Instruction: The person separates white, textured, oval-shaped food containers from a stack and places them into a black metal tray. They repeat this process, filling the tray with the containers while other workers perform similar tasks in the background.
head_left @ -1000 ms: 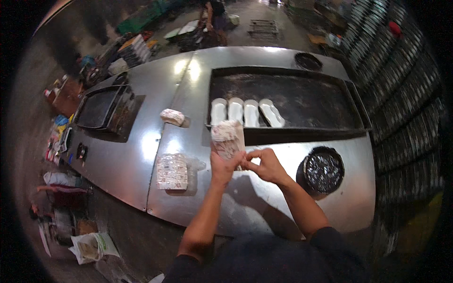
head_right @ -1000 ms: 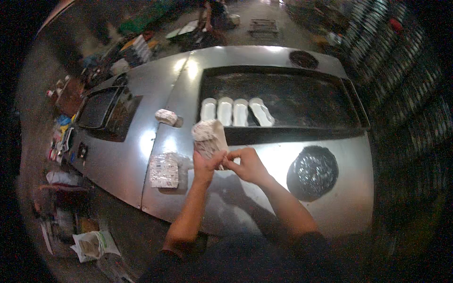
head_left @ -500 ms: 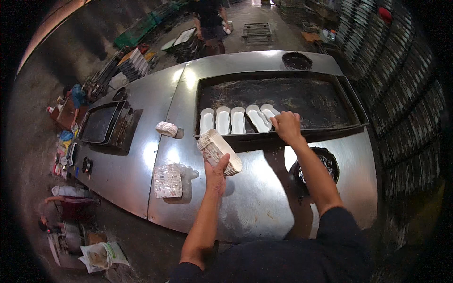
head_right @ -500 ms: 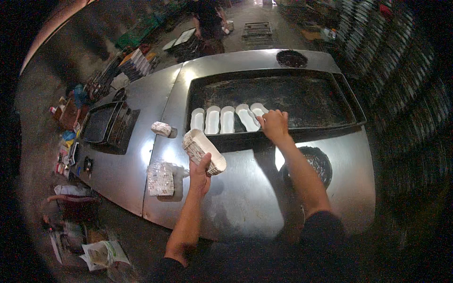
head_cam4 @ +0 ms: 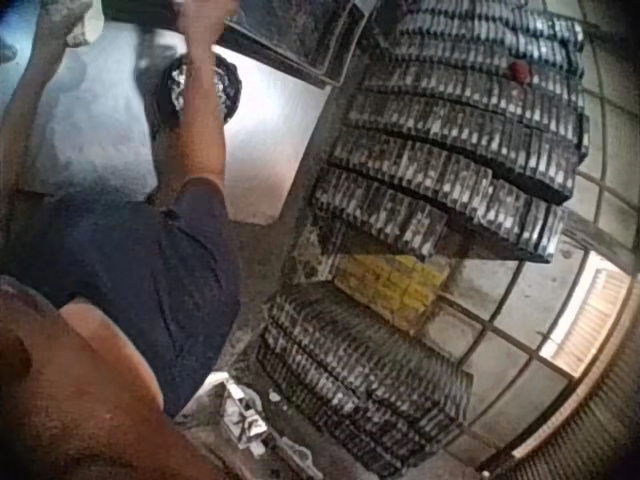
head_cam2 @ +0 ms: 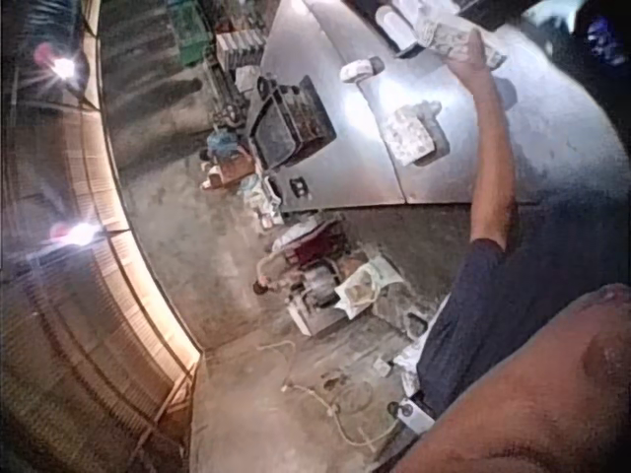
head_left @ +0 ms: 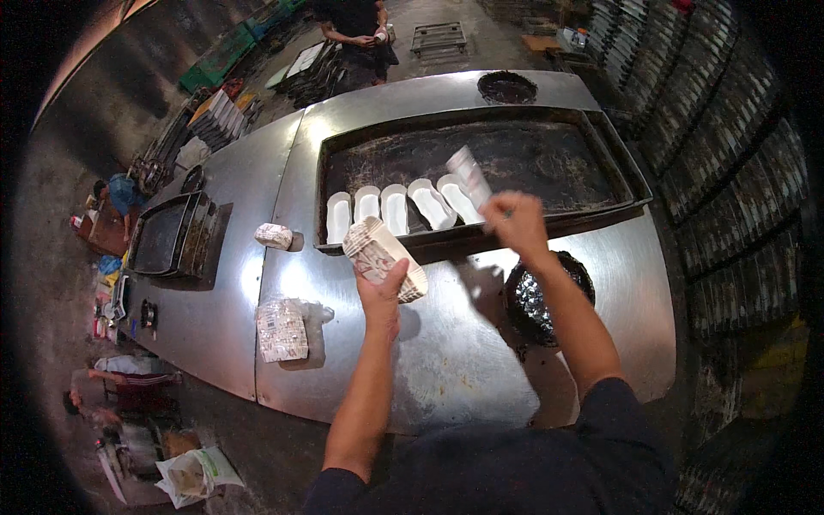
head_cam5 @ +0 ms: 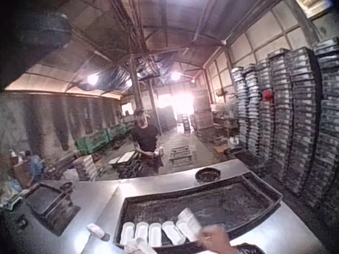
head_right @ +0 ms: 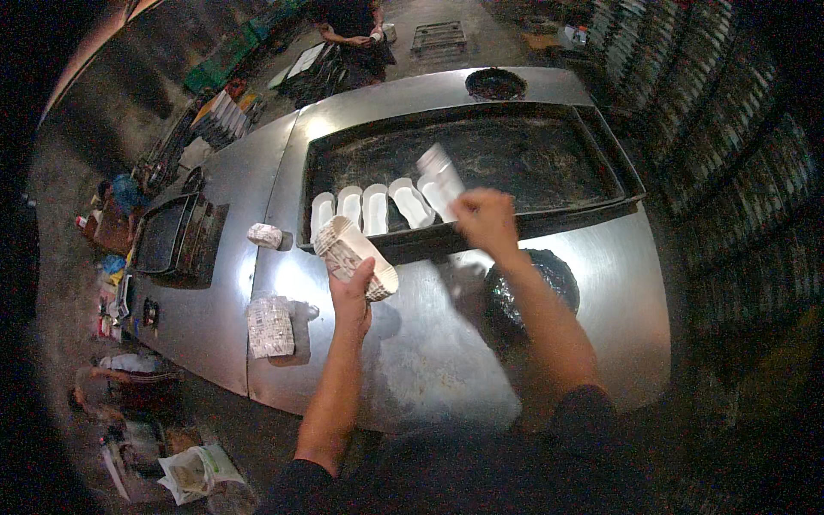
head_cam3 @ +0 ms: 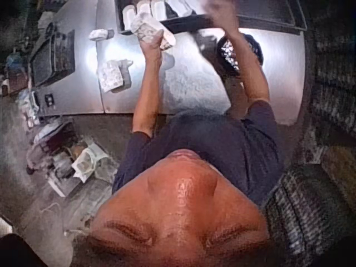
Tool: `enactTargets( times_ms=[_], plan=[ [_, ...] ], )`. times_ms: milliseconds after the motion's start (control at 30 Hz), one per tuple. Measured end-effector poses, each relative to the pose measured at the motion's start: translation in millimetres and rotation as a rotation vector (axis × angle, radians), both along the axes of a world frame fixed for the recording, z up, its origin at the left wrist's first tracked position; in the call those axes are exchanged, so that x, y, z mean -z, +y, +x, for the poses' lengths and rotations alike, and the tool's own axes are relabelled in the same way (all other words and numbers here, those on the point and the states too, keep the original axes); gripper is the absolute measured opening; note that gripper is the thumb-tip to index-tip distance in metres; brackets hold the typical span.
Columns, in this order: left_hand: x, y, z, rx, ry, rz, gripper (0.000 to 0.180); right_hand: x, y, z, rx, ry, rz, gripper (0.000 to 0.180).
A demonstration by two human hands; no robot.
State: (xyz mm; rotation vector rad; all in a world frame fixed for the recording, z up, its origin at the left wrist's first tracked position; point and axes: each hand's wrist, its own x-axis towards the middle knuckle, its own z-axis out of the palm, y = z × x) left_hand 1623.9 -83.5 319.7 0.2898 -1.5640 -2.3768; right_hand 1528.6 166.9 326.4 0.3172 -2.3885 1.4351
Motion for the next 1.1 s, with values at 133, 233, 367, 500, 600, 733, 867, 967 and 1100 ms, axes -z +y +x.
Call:
enactTargets(
  times_ms=[133, 233, 367, 500, 600, 733, 867, 967, 1100],
  plan=[
    [2.0, 8.7, -0.2, 0.078, -0.047, 0.177, 0.066, 56.8, 42.9, -82.3, 0.221, -0.129, 0.793, 0.022],
    [1.3, 4.3, 5.8, 0.086, -0.048, 0.199, 0.065, 56.4, 17.7, -47.1, 0.202, 0.262, 0.593, 0.023],
    [-1.1, 19.2, -5.3, 0.133, -0.036, 0.054, 0.068, 0.6, -14.4, 34.8, -0.384, -0.280, -0.138, 0.023],
    [-16.7, 49.8, -10.3, 0.175, 0.007, -0.156, 0.070, -8.8, -24.2, 61.1, -0.538, -0.384, -0.221, 0.019],
    [-12.6, 57.3, -11.9, 0.127, 0.069, -0.259, 0.069, -16.1, -7.1, 62.3, -0.432, -0.333, -0.161, 0.017],
    [3.4, 41.2, -16.6, 0.060, 0.020, 0.045, 0.072, -10.9, 46.0, 20.5, -0.089, -0.161, -0.202, 0.017],
    [-1.7, 44.6, -11.2, 0.111, -0.050, 0.128, 0.074, 39.4, 97.7, -60.8, 0.328, 0.054, 0.486, 0.025],
    [-5.1, 50.6, -10.3, 0.136, -0.017, 0.096, 0.073, 73.0, 98.6, -65.7, 0.238, 0.200, 0.793, 0.020],
    [-8.3, 60.5, -6.7, 0.175, -0.067, -0.077, 0.073, 19.4, 53.1, 15.8, -0.024, -0.095, 0.028, 0.021]
  ],
)
